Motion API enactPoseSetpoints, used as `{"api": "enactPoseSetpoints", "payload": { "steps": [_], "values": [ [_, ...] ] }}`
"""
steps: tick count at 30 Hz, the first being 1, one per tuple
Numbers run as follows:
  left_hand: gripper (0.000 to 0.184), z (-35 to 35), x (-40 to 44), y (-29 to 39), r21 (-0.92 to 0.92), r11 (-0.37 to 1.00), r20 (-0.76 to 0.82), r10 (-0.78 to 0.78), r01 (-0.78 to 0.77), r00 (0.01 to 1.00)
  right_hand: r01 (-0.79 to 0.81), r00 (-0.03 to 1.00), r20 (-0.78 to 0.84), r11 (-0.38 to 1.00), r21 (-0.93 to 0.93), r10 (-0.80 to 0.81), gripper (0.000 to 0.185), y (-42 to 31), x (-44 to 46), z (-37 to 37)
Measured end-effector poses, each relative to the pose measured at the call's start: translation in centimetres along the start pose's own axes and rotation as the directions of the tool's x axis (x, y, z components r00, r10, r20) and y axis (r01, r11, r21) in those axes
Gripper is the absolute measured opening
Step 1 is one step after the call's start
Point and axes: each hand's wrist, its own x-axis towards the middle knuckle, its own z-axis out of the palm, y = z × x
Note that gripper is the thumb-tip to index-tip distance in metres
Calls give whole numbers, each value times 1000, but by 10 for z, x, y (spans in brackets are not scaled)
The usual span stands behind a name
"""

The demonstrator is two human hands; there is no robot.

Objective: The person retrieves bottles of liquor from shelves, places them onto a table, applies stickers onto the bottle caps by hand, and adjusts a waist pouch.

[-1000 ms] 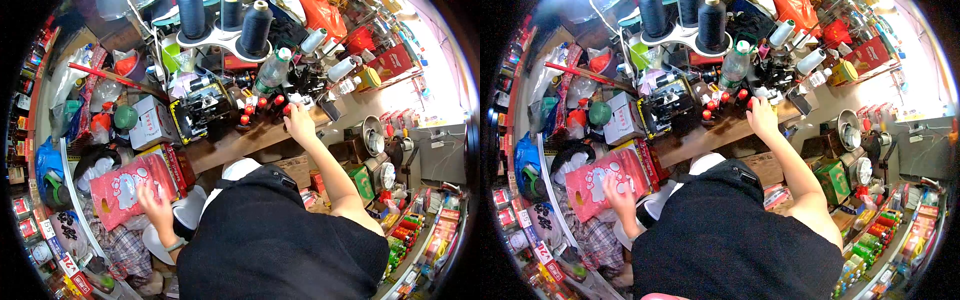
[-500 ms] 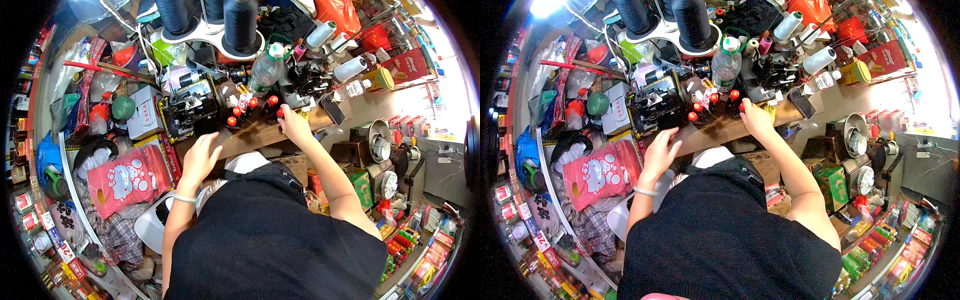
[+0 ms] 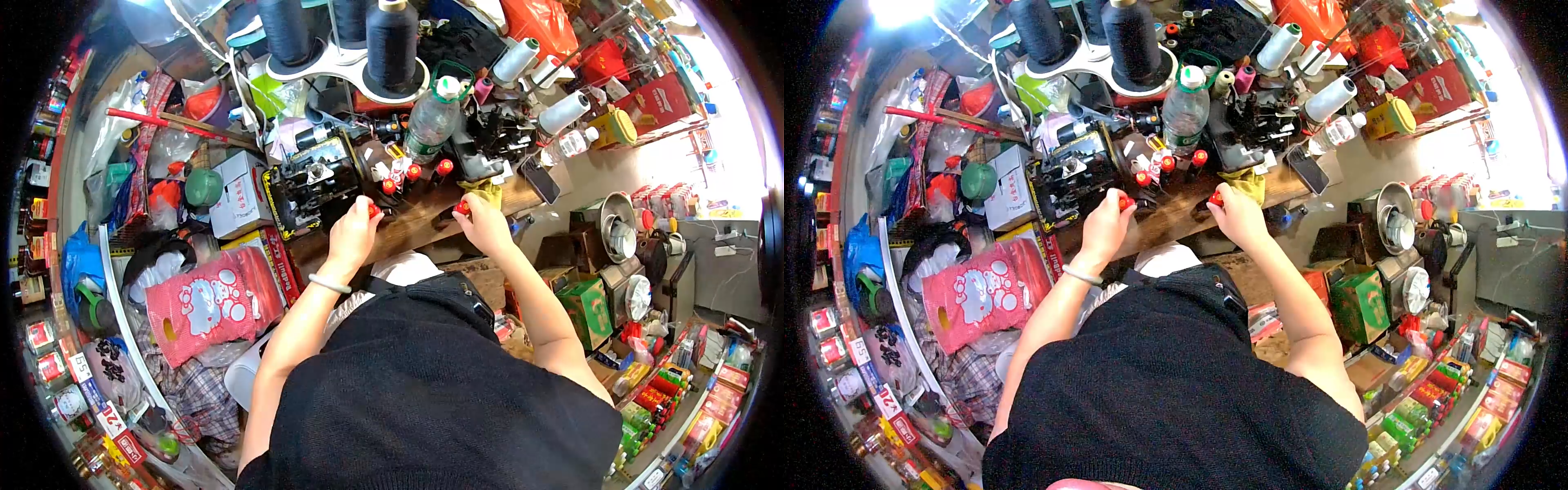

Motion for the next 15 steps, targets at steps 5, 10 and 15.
{"api": "enactPoseSetpoints", "payload": {
  "steps": [5,10,15],
  "values": [
    [29,-74,-50,3,-212,977,-118,-12,-13,993,-85,985,163,987,138,62,27,-31,2,-9],
    [31,-142,-98,-17,-351,933,-247,-176,81,953,102,973,187,980,174,-135,27,-65,14,4],
    [30,-149,-125,-40,-310,933,-262,-270,184,926,207,915,325,970,125,-237,31,-100,32,28]
  ]
}}
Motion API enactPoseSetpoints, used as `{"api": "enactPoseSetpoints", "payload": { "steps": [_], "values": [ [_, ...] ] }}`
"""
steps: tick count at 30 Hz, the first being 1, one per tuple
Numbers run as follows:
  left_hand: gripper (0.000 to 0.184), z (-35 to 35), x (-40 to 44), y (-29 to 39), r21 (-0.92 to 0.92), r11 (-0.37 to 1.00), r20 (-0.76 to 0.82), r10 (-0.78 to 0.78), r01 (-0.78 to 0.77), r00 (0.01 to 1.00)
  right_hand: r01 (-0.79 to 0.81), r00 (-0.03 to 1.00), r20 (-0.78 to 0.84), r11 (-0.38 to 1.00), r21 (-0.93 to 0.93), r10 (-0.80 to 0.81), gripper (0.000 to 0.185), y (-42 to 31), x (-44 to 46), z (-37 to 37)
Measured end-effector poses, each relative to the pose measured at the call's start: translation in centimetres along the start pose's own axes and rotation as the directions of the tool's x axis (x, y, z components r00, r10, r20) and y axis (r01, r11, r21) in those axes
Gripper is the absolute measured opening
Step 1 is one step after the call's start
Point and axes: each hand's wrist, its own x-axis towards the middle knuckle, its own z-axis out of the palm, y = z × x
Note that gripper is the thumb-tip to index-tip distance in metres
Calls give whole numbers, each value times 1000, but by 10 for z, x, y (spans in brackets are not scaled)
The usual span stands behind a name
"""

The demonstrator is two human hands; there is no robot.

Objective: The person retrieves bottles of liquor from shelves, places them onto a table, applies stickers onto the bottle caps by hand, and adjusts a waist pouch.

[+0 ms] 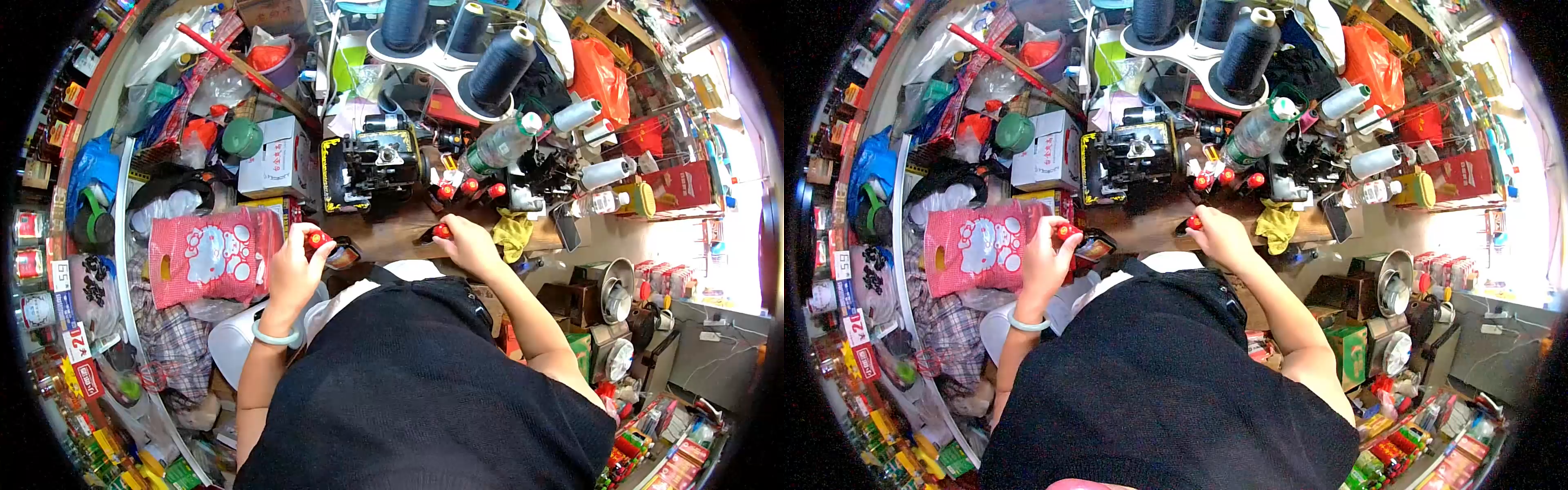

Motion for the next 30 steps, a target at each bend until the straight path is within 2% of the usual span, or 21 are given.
{"api": "enactPoseSetpoints", "payload": {
  "steps": [1,3,5,9,13,14,17,21,22,23,25,30],
  "values": [
    [30,-1,-3,-2,84,996,9,-3,2,1000,63,998,-9,998,-32,-63,31,-2,5,7],
    [30,2,-13,-18,80,996,2,-33,33,999,93,996,13,993,-68,-92,29,-9,14,16],
    [32,6,-21,-35,-30,995,-49,-101,100,994,131,991,29,988,-82,-130,28,-14,21,22],
    [34,3,-30,-47,-81,990,-82,-123,116,989,136,991,8,987,-84,-136,27,-11,26,41],
    [30,2,-33,-44,13,989,-44,-143,144,989,126,992,34,988,-88,-123,26,-11,29,45],
    [30,5,-33,-43,-70,984,-41,-169,166,985,123,992,24,989,-79,-121,26,-8,28,48],
    [30,20,-31,-59,-155,972,-11,-182,178,983,99,995,8,992,-73,-99,26,-8,28,48],
    [28,27,-17,-47,124,992,61,-40,32,997,65,998,-20,997,-49,-66,27,-11,28,46],
    [29,34,-14,-53,28,998,97,-64,61,993,46,999,-11,998,-42,-47,29,-11,28,48],
    [29,37,-12,-55,30,998,98,-63,60,993,46,999,-13,998,-40,-46,29,-11,27,49],
    [30,43,-6,-54,105,994,144,-5,-10,990,48,999,-24,999,23,-47,32,-9,25,49],
    [32,60,3,-60,148,982,164,91,-116,982,55,998,12,999,-1,-55,34,-1,23,54]
  ]
}}
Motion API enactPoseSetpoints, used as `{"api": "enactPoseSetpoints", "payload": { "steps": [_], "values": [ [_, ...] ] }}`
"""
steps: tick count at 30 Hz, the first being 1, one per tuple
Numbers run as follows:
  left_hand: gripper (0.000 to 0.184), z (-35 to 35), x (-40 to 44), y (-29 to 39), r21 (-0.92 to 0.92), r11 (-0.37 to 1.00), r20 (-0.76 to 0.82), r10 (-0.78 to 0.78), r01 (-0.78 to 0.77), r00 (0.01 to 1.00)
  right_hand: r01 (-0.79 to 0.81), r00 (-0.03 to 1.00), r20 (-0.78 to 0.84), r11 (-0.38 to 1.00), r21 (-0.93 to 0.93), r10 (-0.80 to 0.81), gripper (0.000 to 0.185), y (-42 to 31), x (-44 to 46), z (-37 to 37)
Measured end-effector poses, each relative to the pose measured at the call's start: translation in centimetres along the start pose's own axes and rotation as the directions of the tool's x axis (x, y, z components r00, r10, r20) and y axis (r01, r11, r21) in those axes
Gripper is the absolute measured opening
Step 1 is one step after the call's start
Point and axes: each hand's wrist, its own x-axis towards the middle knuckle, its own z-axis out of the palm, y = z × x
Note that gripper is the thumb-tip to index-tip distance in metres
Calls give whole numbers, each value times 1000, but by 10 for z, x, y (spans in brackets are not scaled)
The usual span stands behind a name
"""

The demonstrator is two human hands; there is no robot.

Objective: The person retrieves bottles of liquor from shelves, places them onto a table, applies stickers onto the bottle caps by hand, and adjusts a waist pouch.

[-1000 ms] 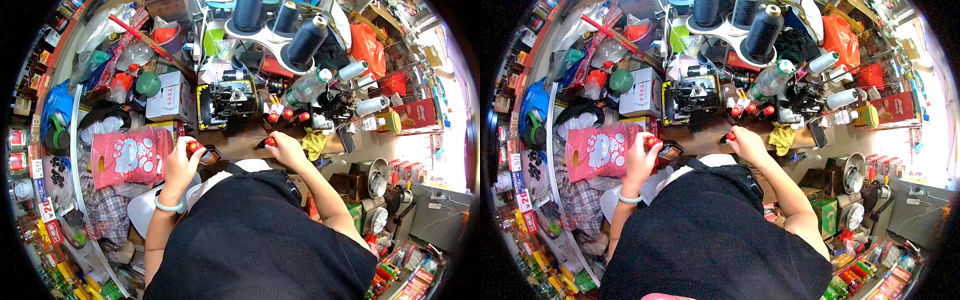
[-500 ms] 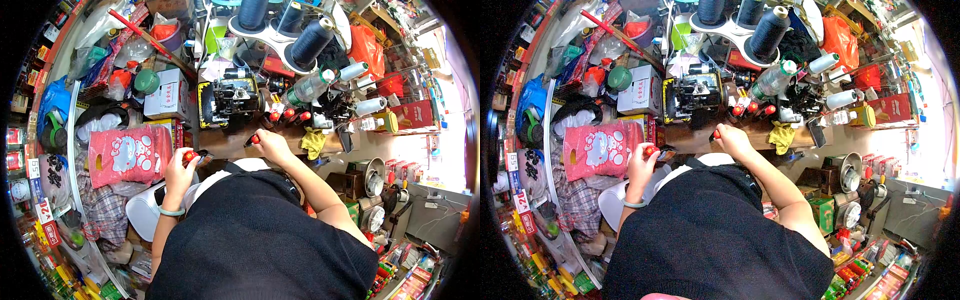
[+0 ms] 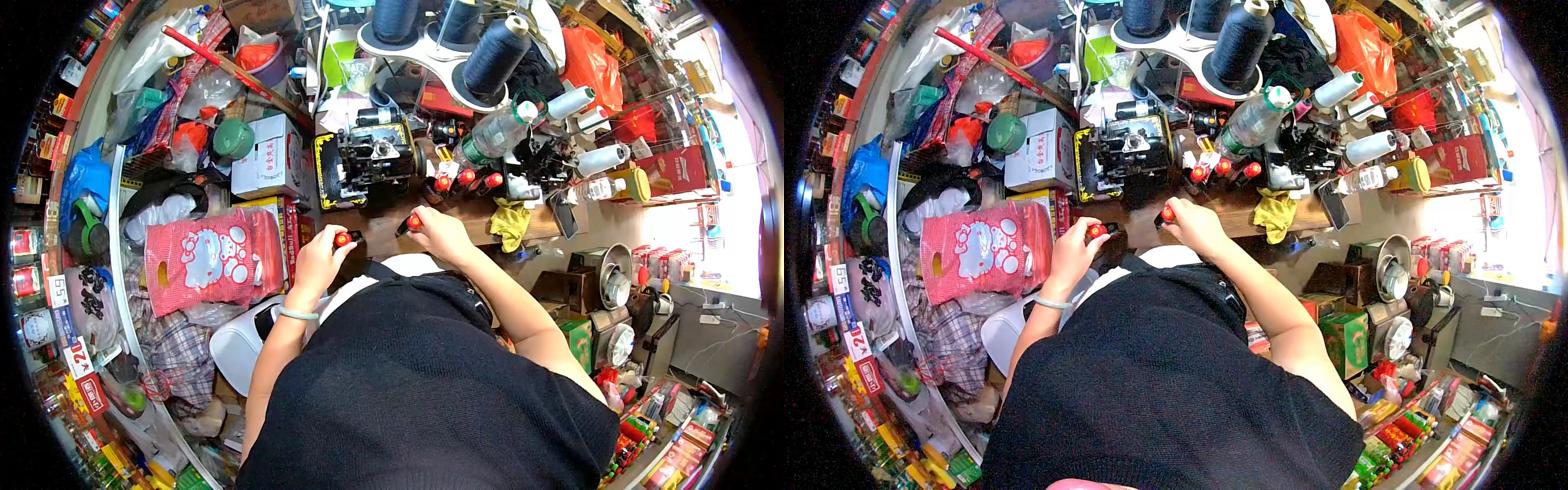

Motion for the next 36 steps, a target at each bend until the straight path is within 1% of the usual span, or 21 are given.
{"api": "enactPoseSetpoints", "payload": {
  "steps": [3,5,6,7,8,9,11,13,15,16,17,18,19,21,22,23,25,29,32,33,36],
  "values": [
    [32,1,1,-2,8,999,-9,-44,44,999,-9,1000,-6,1000,-25,9,33,-2,0,-1],
    [32,-29,-1,20,-132,973,0,-190,188,982,11,1000,-10,1000,-12,-11,35,-12,-1,-10],
    [32,-40,-4,22,-130,984,-57,-128,120,990,-41,999,15,998,-50,42,37,-22,-1,-18],
    [30,-63,-10,34,-135,968,-55,-219,210,974,-52,995,76,995,-80,58,38,-14,6,-10],
    [29,-73,-17,32,-177,982,-158,-89,61,983,-30,995,95,999,-19,32,41,-4,2,-9],
    [28,-101,-19,38,-171,980,-199,-135,101,971,-75,995,65,995,-67,79,37,-11,10,-7],
    [24,-151,-33,42,-181,978,-299,-156,104,941,55,997,-45,998,-25,-56,31,-2,7,-2],
    [19,-216,-38,40,-223,960,-380,-243,166,892,-37,994,103,995,-88,46,38,7,18,-2],
    [17,-296,-45,46,-169,948,-436,-317,269,842,-28,996,78,993,-115,37,39,2,23,-2],
    [19,-319,-79,71,-219,916,-507,-402,337,762,56,995,85,993,-106,-47,38,4,10,-8],
    [19,-349,-86,59,-48,949,-586,-279,311,761,64,992,113,987,-147,-47,38,-1,13,-14],
    [16,-382,-96,59,28,915,-623,-299,403,723,88,991,120,981,-175,-68,38,1,16,-15],
    [17,-411,-106,72,-10,926,-659,-289,376,694,114,988,127,973,-202,-90,38,1,16,-15],
    [23,-472,-136,56,123,911,-692,-206,394,692,117,987,131,971,-209,-90,39,2,15,-16],
    [26,-494,-143,53,46,902,-748,-254,430,613,106,988,132,971,-212,-79,40,1,17,-15],
    [33,-516,-150,66,60,800,-742,-364,597,563,122,987,130,971,-206,-96,40,1,16,-13],
    [39,-563,-166,49,54,705,-749,-440,708,496,106,990,116,965,-239,-80,41,3,16,-9],
    [35,-617,-182,29,45,617,-745,-504,786,438,75,988,148,957,-282,-34,38,4,17,-5],
    [28,-643,-183,20,90,475,-701,-594,876,394,56,987,161,967,-250,-16,39,-6,15,-11],
    [28,-650,-183,16,95,478,-702,-590,873,399,53,988,156,968,-247,-14,39,-4,14,-9],
    [22,-672,-187,-3,-22,347,-741,-635,937,217,82,991,118,968,-239,-55,39,-2,15,-6]
  ]
}}
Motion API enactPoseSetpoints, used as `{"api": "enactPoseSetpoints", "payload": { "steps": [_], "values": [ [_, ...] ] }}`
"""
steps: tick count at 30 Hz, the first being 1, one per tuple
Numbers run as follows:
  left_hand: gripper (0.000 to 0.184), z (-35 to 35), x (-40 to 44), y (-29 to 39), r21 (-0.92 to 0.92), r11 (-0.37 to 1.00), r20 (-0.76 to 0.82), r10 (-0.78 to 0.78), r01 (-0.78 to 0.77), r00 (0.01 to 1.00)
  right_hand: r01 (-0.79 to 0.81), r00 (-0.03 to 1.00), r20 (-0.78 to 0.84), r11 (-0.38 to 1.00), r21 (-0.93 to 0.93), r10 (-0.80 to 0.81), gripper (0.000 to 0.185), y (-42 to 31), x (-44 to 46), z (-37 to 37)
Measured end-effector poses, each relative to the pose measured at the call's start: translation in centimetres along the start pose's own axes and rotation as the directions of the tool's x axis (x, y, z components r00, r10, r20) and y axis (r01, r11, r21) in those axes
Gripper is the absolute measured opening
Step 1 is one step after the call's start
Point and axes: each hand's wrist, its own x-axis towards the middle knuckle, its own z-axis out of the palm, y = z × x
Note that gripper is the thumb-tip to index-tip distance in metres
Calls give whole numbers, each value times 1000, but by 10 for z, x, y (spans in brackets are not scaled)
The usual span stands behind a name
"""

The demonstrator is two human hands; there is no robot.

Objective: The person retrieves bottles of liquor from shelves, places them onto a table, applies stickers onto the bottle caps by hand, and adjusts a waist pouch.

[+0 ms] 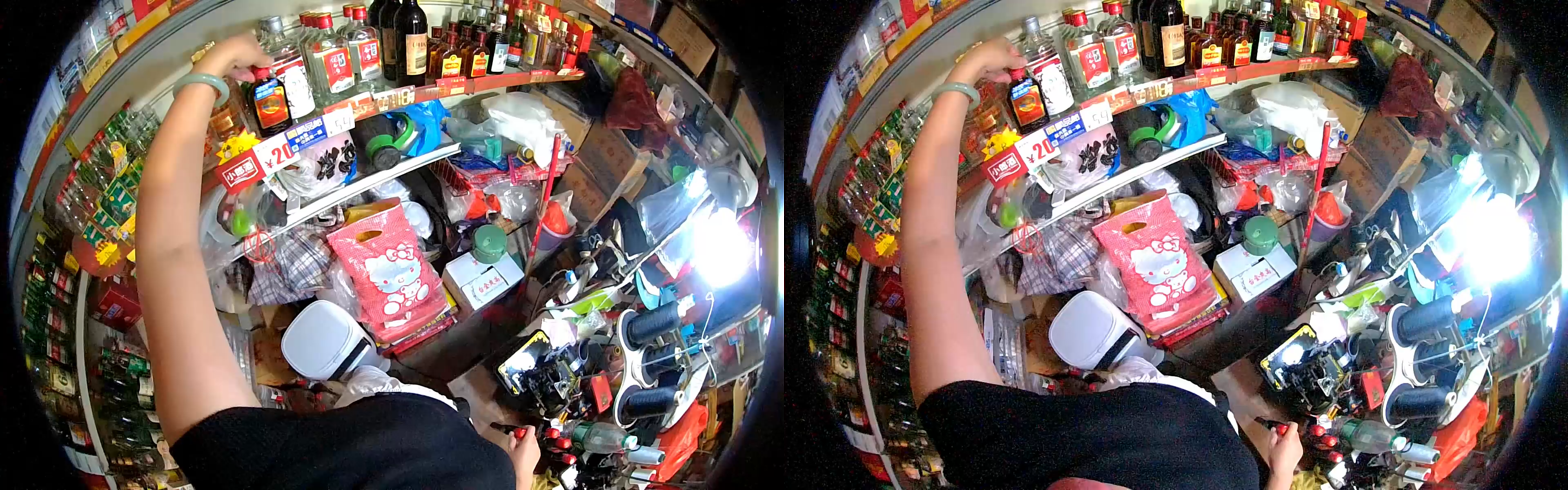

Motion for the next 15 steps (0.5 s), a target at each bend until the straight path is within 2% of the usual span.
{"api": "enactPoseSetpoints", "payload": {
  "steps": [4,7,9,11,12,13,15],
  "values": [
    [24,-4,31,-13,-2,997,-9,-77,77,997,-36,999,34,999,-32,37,38,-1,3,-3],
    [25,0,66,-37,-76,995,-33,-61,59,998,-31,999,38,999,-42,33,38,-2,3,-5],
    [27,2,80,-41,-33,997,-67,-67,64,996,-45,998,34,998,-43,46,38,0,4,-2],
    [21,0,77,-35,-28,988,13,-154,154,988,-73,996,48,996,-54,75,38,1,6,0],
    [24,2,87,-36,153,973,-89,-158,170,983,-75,996,47,997,-37,76,38,-1,6,-2],
    [24,5,99,-39,152,974,-87,-157,169,984,-77,996,47,996,-39,79,38,-3,6,-4],
    [23,7,113,-43,271,939,-111,-187,211,976,-87,995,48,995,-49,90,39,-6,6,-5]
  ]
}}
